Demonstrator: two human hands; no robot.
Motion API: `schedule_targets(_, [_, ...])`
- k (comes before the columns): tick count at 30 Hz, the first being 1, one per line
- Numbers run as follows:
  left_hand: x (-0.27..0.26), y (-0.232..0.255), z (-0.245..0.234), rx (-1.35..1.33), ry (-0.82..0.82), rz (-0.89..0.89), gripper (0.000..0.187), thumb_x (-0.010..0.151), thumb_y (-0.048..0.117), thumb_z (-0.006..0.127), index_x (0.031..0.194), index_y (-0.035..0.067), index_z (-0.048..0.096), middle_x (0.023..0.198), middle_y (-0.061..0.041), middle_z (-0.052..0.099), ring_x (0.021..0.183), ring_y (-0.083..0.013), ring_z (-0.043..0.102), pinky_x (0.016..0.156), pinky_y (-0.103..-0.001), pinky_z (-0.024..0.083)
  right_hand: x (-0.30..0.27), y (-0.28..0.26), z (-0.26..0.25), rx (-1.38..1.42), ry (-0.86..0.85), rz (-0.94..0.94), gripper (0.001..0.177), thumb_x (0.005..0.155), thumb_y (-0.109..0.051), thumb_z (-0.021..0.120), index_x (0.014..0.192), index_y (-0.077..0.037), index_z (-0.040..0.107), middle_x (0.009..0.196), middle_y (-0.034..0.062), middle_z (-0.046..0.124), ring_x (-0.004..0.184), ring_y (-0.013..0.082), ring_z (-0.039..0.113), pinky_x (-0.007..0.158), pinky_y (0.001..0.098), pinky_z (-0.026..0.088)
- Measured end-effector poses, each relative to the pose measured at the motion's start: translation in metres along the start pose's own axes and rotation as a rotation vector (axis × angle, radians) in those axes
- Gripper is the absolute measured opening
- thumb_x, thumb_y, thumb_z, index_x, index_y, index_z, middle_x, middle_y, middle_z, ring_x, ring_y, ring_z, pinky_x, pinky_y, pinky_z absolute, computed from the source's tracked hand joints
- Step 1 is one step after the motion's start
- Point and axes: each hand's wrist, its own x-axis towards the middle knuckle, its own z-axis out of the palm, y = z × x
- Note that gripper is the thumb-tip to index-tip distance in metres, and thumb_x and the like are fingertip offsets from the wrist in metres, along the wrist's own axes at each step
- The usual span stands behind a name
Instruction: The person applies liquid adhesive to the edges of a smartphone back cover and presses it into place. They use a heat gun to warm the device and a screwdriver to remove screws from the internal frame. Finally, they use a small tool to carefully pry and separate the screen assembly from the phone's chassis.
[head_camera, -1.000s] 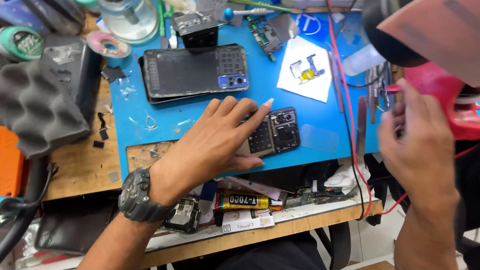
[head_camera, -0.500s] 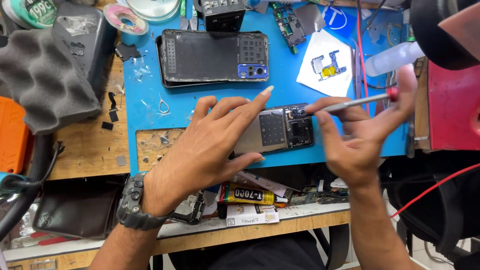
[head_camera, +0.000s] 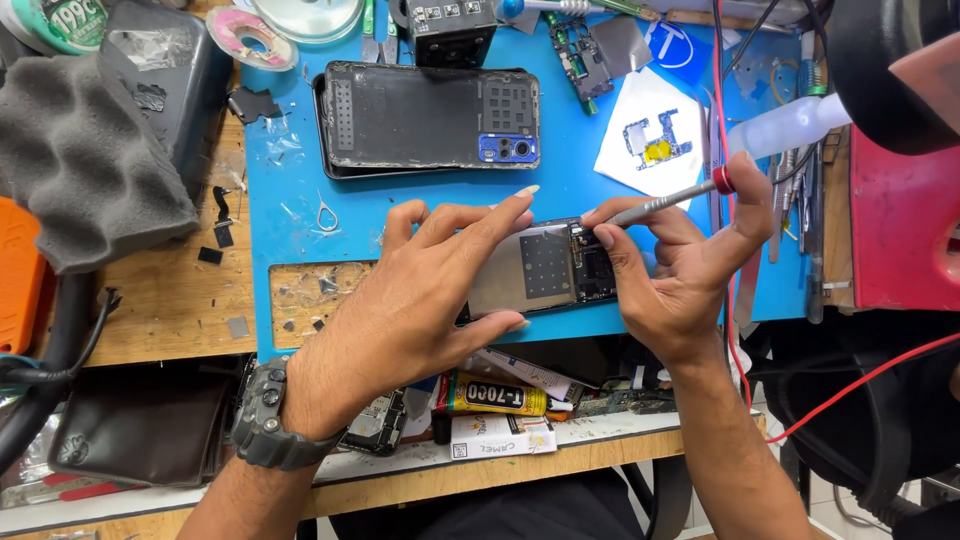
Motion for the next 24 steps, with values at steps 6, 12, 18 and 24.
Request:
schedule_targets(6, [0.001,-0.001,0.002,-0.006,0.017,-0.004,0.102,0.090,0.038,0.083,0.162,0.010,0.017,0.156,-0.002,0.056,0.125,-0.0272,0.052,0.101,-0.050,0.031,0.002,-0.002,-0.001,-0.035,-0.015,-0.046,0.084,0.109,0.018,0.062,0.160,-0.024,0.010,0.163,0.0070,0.021,0.095,0.0384,0.072,0.099,0.0548,0.071])
schedule_targets(12, [0.001,0.001,-0.001,-0.013,-0.003,-0.019,0.105,0.090,0.036,0.084,0.163,0.011,0.013,0.157,-0.002,0.056,0.124,-0.0269,0.052,0.099,-0.049,0.030,-0.004,0.005,-0.003,-0.045,-0.002,-0.032,0.085,0.109,0.017,0.066,0.162,-0.021,0.012,0.171,-0.0021,0.010,0.097,0.0393,0.076,0.101,0.0544,0.072])
schedule_targets(18, [0.003,0.003,-0.002,-0.028,0.007,-0.033,0.103,0.087,0.036,0.085,0.161,0.010,0.019,0.154,-0.001,0.059,0.122,-0.0252,0.053,0.102,-0.048,0.030,0.012,-0.008,-0.016,-0.233,-0.023,-0.291,0.061,0.096,0.003,0.082,0.132,-0.014,0.036,0.103,0.0189,0.055,0.097,0.0310,0.061,0.091,0.0410,0.056])
schedule_targets(24, [0.004,0.007,-0.005,-0.026,-0.005,-0.043,0.106,0.087,0.037,0.086,0.162,0.010,0.016,0.156,-0.001,0.058,0.121,-0.0242,0.054,0.102,-0.048,0.031,0.036,-0.015,-0.032,-0.147,-0.250,-0.249,0.052,0.103,-0.015,0.076,0.144,-0.015,0.045,0.139,0.0181,0.052,0.131,0.0315,0.055,0.096,0.0335,0.062])
